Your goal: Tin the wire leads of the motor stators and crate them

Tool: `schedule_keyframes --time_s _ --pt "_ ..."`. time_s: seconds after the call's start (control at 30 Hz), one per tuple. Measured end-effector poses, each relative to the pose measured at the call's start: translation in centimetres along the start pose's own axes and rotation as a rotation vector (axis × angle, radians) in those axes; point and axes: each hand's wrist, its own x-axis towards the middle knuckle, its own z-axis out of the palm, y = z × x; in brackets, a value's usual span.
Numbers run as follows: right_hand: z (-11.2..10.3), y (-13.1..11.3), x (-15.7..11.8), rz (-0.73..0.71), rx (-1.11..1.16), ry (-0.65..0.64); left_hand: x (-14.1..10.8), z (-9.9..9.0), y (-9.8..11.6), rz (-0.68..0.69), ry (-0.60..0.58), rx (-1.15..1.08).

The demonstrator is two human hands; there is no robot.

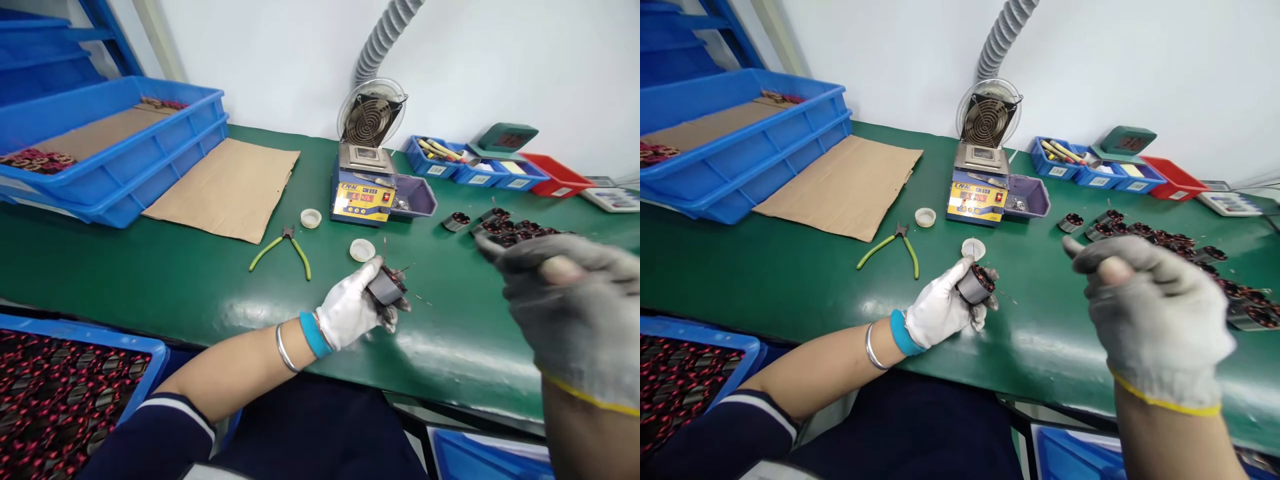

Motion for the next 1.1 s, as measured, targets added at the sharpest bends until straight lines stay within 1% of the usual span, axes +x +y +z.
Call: schedule_keyframes --time_s 0.07,0.13,0.2,0.27,0.3,0.33,0.37,0.4,0.43,0.47,0.53,0.57,0.6,0.63,0.7,0.8,0.87,0.97,1.03,1.1 --pt "0.6 1.1 -1.4 -0.121 -0.143 -0.095 0.0 -0.2 0.3 -0.034 -0.026 -0.016" --pt "1.7 2.0 -2.8 -0.298 -0.262 -0.182 -0.1 -0.3 0.5 -0.069 -0.04 -0.019" --pt "2.7 2.4 -3.8 -0.442 -0.283 -0.183 -0.2 -0.2 0.5 -0.09 -0.048 -0.02" --pt "3.4 2.3 -4.1 -0.485 -0.228 -0.176 -0.3 -0.1 0.5 -0.101 -0.049 -0.012" --pt "3.6 2.1 -4.1 -0.468 -0.207 -0.176 -0.3 0.0 0.4 -0.102 -0.042 -0.007" --pt "3.8 1.7 -4.2 -0.417 -0.197 -0.179 -0.2 0.1 0.3 -0.091 -0.027 -0.01" --pt "3.9 1.3 -4.2 -0.336 -0.191 -0.178 -0.2 0.1 0.3 -0.069 -0.006 -0.015" --pt "4.0 0.8 -4.2 -0.224 -0.176 -0.18 -0.2 0.2 0.2 -0.047 0.013 -0.018" --pt "4.1 0.2 -4.3 -0.082 -0.144 -0.193 -0.2 0.2 0.1 -0.026 0.029 -0.017" --pt "4.2 -0.2 -4.4 0.09 -0.074 -0.214 -0.2 0.2 0.0 -0.002 0.039 -0.014" --pt "4.4 -0.9 -4.5 0.431 0.14 -0.253 -0.3 0.2 -0.3 0.033 0.027 0.017" --pt "4.4 -0.9 -4.4 0.558 0.244 -0.252 -0.4 0.2 -0.4 0.049 0.004 0.041" --pt "4.4 -0.8 -4.3 0.647 0.323 -0.236 -0.5 0.2 -0.6 0.073 -0.018 0.062" --pt "4.3 -0.6 -4.1 0.694 0.375 -0.202 -0.6 0.1 -0.7 0.098 -0.034 0.078" --pt "4.0 0.2 -3.7 0.704 0.415 -0.122 -0.8 0.1 -0.8 0.156 -0.04 0.08" --pt "3.7 1.2 -3.7 0.713 0.429 -0.051 -0.8 0.2 -0.8 0.241 0.007 0.022" --pt "3.9 1.2 -4.2 0.715 0.406 -0.062 -0.7 0.2 -0.7 0.257 0.023 -0.003" --pt "4.6 0.4 -5.1 0.646 0.33 -0.13 -0.6 0.2 -0.7 0.245 0.027 -0.01" --pt "5.0 -0.2 -5.4 0.588 0.291 -0.154 -0.5 0.1 -0.8 0.229 -0.003 0.007" --pt "5.0 -0.4 -5.3 0.512 0.26 -0.144 -0.4 -0.2 -0.9 0.199 -0.06 0.019"
